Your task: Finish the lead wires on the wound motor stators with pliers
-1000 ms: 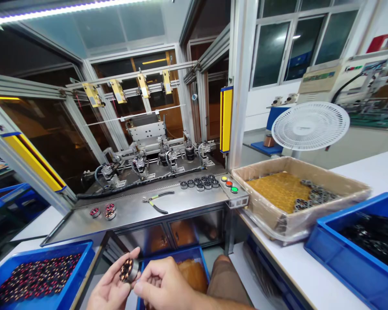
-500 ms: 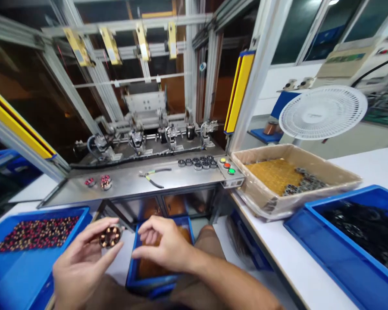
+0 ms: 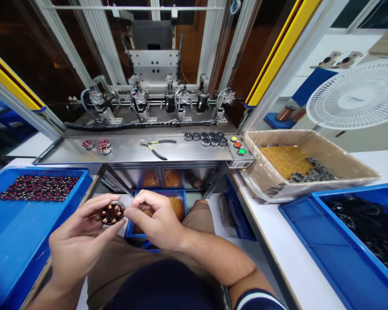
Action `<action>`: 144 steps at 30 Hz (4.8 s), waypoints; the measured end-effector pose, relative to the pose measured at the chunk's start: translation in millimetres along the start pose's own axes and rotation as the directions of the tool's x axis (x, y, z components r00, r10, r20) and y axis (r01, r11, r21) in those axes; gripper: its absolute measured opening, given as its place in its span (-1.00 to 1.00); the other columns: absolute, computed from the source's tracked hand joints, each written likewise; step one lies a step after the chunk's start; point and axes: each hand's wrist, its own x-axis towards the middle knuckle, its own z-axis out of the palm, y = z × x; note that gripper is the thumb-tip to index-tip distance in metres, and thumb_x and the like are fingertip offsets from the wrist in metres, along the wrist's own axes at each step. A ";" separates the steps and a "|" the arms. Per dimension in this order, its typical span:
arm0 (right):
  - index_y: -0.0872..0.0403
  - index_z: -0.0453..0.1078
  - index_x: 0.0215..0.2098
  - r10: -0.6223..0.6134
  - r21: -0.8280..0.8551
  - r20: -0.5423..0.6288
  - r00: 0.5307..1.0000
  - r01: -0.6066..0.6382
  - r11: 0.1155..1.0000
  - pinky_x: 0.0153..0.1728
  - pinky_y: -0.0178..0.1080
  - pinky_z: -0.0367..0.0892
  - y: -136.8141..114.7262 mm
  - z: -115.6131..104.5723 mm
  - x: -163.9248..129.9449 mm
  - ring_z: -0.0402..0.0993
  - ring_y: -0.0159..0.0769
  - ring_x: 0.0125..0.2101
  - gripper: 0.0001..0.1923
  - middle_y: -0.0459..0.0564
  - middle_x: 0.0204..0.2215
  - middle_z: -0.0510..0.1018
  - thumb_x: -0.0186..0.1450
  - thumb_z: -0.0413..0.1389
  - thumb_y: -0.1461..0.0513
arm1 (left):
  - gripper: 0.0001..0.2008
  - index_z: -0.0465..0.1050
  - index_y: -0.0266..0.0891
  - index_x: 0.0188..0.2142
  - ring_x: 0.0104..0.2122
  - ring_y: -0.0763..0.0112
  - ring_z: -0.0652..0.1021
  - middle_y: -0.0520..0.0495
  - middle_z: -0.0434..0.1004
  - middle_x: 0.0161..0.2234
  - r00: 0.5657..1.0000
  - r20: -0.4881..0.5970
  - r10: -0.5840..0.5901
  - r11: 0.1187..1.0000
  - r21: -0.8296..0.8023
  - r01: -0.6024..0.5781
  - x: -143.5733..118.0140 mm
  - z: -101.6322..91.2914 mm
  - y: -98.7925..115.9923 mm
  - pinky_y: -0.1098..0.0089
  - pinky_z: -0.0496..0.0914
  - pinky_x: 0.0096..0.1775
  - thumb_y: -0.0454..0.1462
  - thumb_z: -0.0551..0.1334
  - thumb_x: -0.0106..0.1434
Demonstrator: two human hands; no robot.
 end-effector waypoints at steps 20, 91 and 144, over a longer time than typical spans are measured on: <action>0.06 0.24 -0.35 0.029 0.104 -0.104 0.994 -0.018 0.994 -0.37 -0.30 0.25 22.0 5.6 -13.2 0.25 -0.42 -0.44 -0.76 -0.13 -0.44 0.33 0.37 0.12 0.10 | -0.54 0.49 -0.22 -0.06 -0.10 0.46 0.58 -0.04 0.57 -0.09 0.996 0.019 0.091 0.994 0.058 -0.092 -7.4 7.4 -10.8 0.51 0.49 -0.02 -0.54 0.39 0.04; 0.12 0.52 -0.37 -0.624 -0.209 0.373 0.686 0.718 0.664 -0.17 -0.18 0.47 -13.9 -20.0 21.7 0.53 -0.31 -0.18 -0.74 0.13 -0.23 0.61 0.38 0.15 0.12 | -0.68 0.60 -0.01 -0.11 -0.26 0.37 0.65 -0.04 0.68 -0.23 0.764 0.511 -0.394 0.635 -0.450 0.628 -3.1 -2.7 -2.5 0.51 0.52 -0.19 -0.23 0.44 0.10; 0.15 0.43 -0.31 -0.563 -0.530 0.171 0.809 0.557 0.639 -0.38 -0.37 0.47 -11.0 -18.3 -8.0 0.49 -0.39 -0.43 -0.86 0.02 -0.47 0.54 0.40 0.10 0.26 | -0.73 0.38 -0.16 -0.14 -0.48 0.37 0.60 -0.02 0.57 -0.48 0.643 0.638 -0.424 0.482 -0.442 0.756 -7.8 4.2 -2.3 0.49 0.43 -0.44 -0.08 0.29 0.27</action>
